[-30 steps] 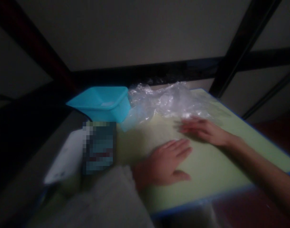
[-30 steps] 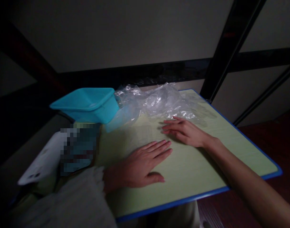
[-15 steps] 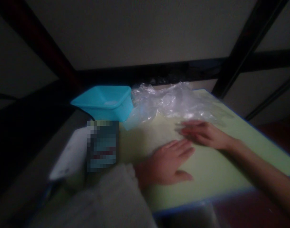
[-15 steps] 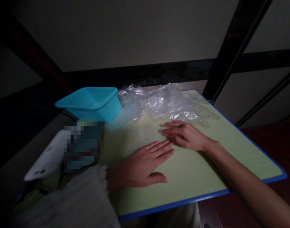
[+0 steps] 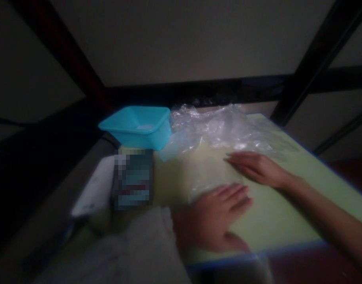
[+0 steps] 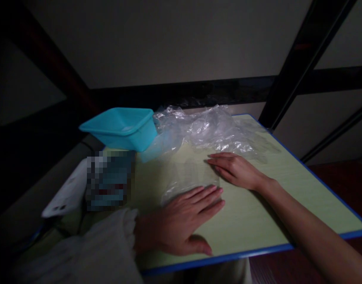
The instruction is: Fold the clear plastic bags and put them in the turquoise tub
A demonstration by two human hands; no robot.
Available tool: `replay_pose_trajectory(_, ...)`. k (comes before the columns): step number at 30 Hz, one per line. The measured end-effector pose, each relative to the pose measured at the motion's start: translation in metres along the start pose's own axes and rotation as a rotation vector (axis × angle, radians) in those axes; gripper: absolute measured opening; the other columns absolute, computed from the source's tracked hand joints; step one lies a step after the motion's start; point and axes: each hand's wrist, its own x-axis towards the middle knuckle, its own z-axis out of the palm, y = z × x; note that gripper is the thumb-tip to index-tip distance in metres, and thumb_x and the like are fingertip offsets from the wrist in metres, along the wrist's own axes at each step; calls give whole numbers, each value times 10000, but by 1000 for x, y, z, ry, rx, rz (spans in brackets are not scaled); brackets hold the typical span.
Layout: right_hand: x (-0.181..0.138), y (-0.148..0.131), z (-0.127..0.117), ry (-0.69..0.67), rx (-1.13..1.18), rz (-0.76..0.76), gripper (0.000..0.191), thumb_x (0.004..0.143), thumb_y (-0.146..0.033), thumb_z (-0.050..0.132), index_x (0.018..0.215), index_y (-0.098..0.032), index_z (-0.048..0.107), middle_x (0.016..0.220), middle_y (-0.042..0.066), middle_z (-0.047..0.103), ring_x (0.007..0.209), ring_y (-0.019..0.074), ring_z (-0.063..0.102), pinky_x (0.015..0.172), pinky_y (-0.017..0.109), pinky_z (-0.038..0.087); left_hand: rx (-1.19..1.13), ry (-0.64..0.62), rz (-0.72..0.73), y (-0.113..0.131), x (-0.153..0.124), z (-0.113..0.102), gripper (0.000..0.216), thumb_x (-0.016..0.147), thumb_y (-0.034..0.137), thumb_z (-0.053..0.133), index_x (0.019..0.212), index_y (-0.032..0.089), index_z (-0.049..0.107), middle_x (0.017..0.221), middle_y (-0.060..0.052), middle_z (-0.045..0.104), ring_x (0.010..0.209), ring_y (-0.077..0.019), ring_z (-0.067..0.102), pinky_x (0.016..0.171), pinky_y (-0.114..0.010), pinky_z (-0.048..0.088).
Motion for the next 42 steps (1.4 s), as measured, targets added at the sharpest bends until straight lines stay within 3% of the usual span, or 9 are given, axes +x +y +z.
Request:
replay_pose_trajectory(6, 0, -4, -4, 92, -14, 62, 372, 926, -199, 404, 1259, -164, 565, 1205, 93, 647, 1114, 228, 603, 940, 409, 502, 81, 7, -5, 7, -4, -21, 779, 895, 618, 381, 1438, 73, 256, 1545, -146, 193, 1445, -233, 79, 1188, -409, 103)
replay_pose_trajectory(9, 3, -15, 0, 137, -13, 111, 390, 910, -170, 389, 1256, -146, 568, 1215, 101, 642, 1128, 232, 598, 951, 403, 500, 174, 42, -169, -1, -13, -34, 673, 929, 510, 412, 1413, 57, 292, 1522, -174, 252, 1433, -239, 155, 1181, -411, 164)
replay_pose_trajectory(11, 8, -30, 8, 139, 12, 126, 416, 910, -165, 381, 1295, -136, 535, 1283, 107, 596, 1180, 234, 562, 995, 406, 470, 245, 95, -267, -12, -18, -36, 550, 964, 393, 384, 1401, 69, 305, 1516, -170, 273, 1425, -241, 189, 1168, -425, 213)
replay_pose_trajectory(15, 22, -62, 30, 36, 91, 83, 513, 928, -187, 378, 1424, -64, 338, 1428, 166, 427, 1319, 213, 409, 1096, 384, 365, 260, 156, -307, -36, -22, -26, 470, 962, 288, 355, 1347, 19, 363, 1445, -208, 389, 1386, -265, 297, 1149, -423, 280)
replay_pose_trajectory(18, 23, -71, 43, -50, 64, 32, 545, 956, -237, 356, 1451, -32, 257, 1482, 189, 315, 1385, 223, 279, 1131, 404, 299, 209, 154, -300, -41, -20, -19, 483, 943, 338, 395, 1323, 40, 409, 1394, -188, 464, 1333, -265, 396, 1141, -393, 312)
replay_pose_trajectory(22, 13, -66, 51, -75, -13, -2, 648, 964, -363, 375, 1484, -53, 144, 1520, 194, 207, 1410, 248, 193, 1141, 445, 262, 216, 152, -297, -39, -21, -18, 641, 945, 508, 342, 1342, 7, 381, 1416, -225, 422, 1355, -289, 356, 1142, -411, 299)
replay_pose_trajectory(32, -2, -56, 42, -145, -88, 3, 870, 895, -604, 408, 1498, -83, 59, 1529, 187, 168, 1414, 269, 176, 1146, 437, 222, 275, 6, -423, -40, -33, -17, 833, 858, 659, 398, 1434, 73, 256, 1533, -195, 207, 1426, -314, 155, 1141, -488, 201)
replay_pose_trajectory(42, -4, -52, 29, -173, -35, -5, 954, 837, -640, 483, 1498, -81, 80, 1524, 199, 177, 1405, 306, 199, 1134, 471, 239, 244, 28, -469, -42, -36, -17, 930, 787, 722, 454, 1428, 71, 279, 1530, -212, 199, 1426, -354, 111, 1126, -536, 192)
